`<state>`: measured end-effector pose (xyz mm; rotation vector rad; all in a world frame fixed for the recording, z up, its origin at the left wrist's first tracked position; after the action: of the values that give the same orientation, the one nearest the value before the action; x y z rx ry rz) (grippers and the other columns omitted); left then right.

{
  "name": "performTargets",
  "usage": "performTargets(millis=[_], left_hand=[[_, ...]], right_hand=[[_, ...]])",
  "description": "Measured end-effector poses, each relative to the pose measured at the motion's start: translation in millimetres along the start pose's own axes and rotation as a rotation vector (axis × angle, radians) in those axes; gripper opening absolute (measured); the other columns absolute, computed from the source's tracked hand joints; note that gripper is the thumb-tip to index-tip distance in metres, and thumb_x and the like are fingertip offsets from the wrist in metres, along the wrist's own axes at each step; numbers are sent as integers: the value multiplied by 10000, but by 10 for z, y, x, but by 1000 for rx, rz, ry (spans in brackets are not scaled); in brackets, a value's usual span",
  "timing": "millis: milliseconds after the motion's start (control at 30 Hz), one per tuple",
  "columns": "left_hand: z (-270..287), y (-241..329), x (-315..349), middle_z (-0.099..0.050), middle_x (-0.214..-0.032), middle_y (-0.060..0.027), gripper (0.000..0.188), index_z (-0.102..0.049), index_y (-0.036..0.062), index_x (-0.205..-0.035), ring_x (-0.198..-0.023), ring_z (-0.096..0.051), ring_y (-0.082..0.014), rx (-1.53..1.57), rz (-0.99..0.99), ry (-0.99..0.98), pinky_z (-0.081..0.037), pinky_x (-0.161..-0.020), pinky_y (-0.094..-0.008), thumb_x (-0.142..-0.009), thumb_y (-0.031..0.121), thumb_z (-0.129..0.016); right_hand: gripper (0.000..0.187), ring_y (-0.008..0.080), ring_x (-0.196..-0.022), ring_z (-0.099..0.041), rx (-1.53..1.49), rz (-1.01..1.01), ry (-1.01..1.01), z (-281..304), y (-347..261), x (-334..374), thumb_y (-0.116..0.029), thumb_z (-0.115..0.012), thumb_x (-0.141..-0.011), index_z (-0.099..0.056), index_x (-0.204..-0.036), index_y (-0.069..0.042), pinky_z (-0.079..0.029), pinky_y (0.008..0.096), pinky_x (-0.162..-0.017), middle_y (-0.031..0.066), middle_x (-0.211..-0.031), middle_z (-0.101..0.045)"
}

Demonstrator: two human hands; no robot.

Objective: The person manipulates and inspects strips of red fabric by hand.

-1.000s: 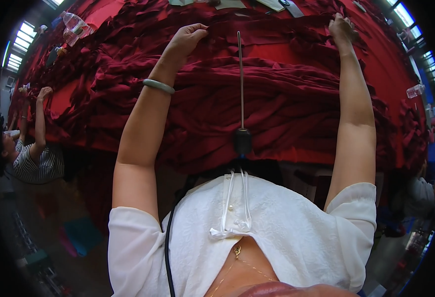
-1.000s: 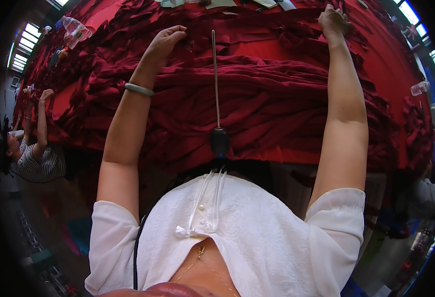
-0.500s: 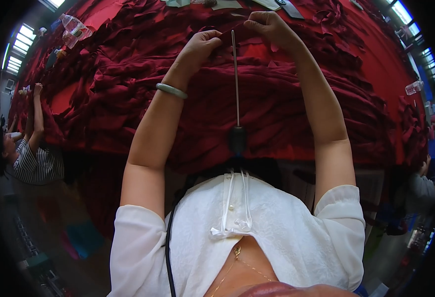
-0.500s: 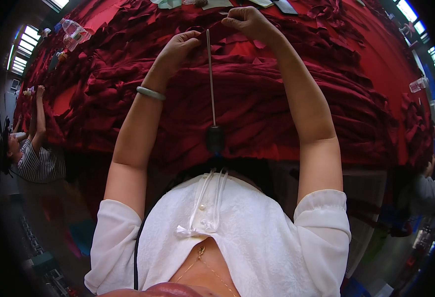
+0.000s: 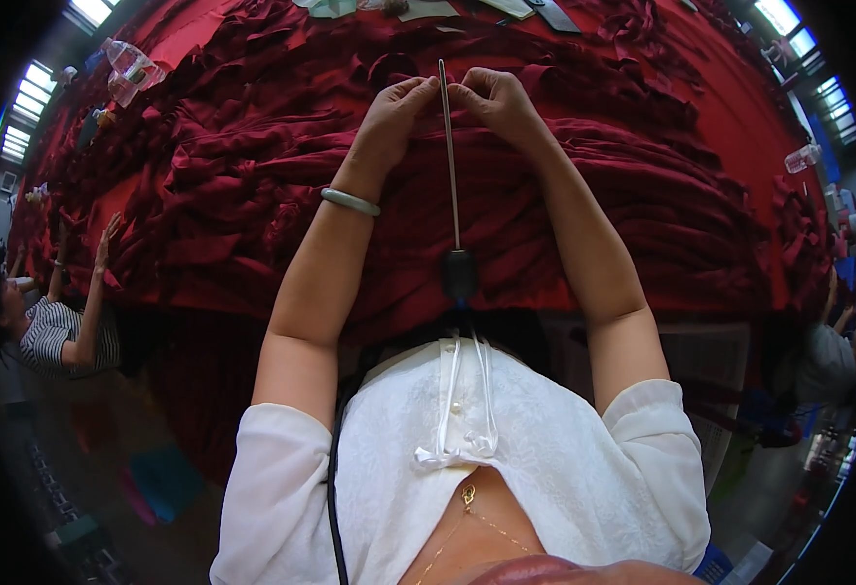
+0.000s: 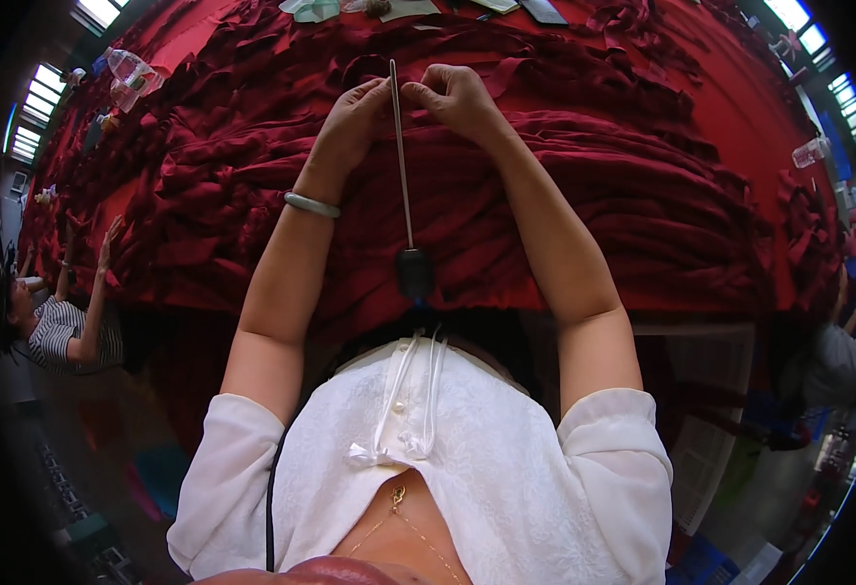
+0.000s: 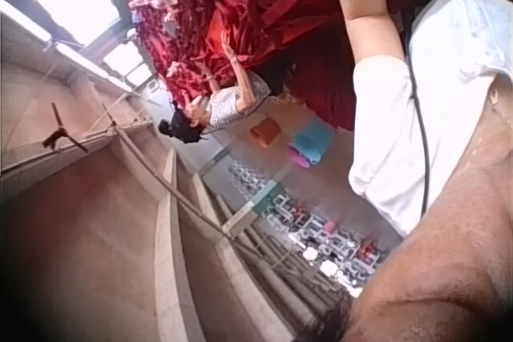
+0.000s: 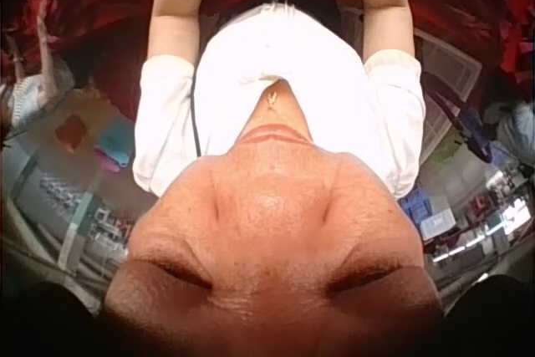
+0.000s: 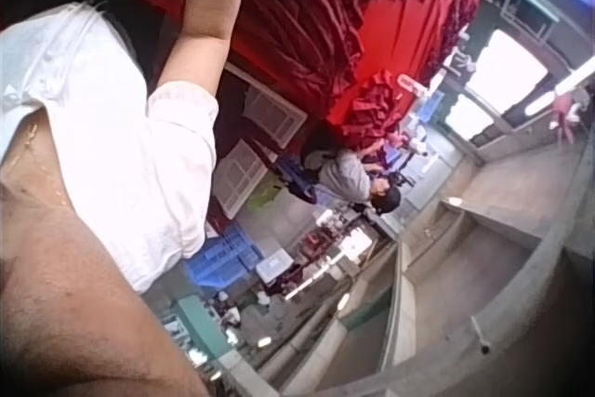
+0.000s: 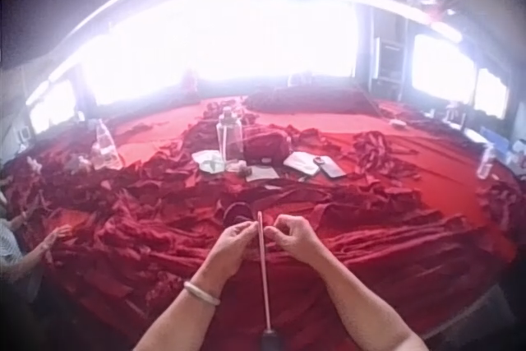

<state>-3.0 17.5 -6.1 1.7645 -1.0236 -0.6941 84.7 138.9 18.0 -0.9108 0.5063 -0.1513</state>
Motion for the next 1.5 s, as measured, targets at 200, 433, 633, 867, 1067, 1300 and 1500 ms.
performTargets(millis=[200,433,633,867,1067,1300,1500], left_hand=[[-8,-75,148,-656,-982,-64,242,-611,13,-1061,-859,-637,-147,324,51,-152,-535,-797,-319,-939,212,-547],[-38,-111,65,-658,-912,-56,142,-613,6,-1000,-809,-640,-123,103,8,-60,-552,-740,-282,-901,102,-582],[-151,211,30,-638,-792,-23,101,-617,4,-926,-694,-597,-64,-171,-294,114,-514,-651,-199,-885,95,-608],[-205,591,115,-624,-769,-3,58,-619,6,-898,-670,-575,-51,-414,-572,225,-480,-596,-193,-865,54,-617],[-223,417,301,-618,-762,0,83,-625,28,-899,-680,-575,-55,-400,-565,247,-477,-606,-194,-868,102,-643],[-199,279,49,-594,-741,1,147,-609,69,-900,-584,-536,-77,219,-14,71,-460,-545,-201,-897,214,-639],[-341,176,26,-582,-748,4,131,-555,66,-938,-572,-530,-72,250,-190,169,-451,-487,-203,-898,167,-629]], right_hand=[[189,18,-650,-441,-295,0,-89,-69,-20,116,-192,-640,-896,-603,-814,-26,-379,197,-577,-72,-681,-508],[145,74,-662,-497,-178,165,-45,-61,-65,121,-120,-609,-882,-570,-808,-1,-414,255,-593,-11,-699,-548],[94,191,-630,-538,415,399,300,109,-516,61,-76,-589,-828,-539,-808,1,-426,303,-573,114,-746,-557],[62,315,-749,-572,98,397,289,130,-762,-61,-59,-559,-813,-553,-805,3,-462,370,-649,133,-764,-557],[60,301,-717,-560,140,454,362,47,-742,199,-54,-562,-831,-547,-813,1,-456,372,-633,124,-754,-535],[117,258,-617,-537,-25,315,165,78,-777,91,-104,-540,-889,-578,-847,-1,-441,324,-585,100,-703,-546],[357,318,-604,-596,104,24,265,58,-556,-105,-322,-491,-927,-633,-779,-29,-458,382,-573,152,-660,-604]])
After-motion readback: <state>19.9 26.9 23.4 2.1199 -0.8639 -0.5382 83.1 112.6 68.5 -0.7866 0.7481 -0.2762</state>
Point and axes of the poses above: each hand's wrist, its own x-axis away from the middle knuckle, its own z-axis out of the back of the hand, y = z × x, the point moved 6 cm from there along -x, towards the middle knuckle
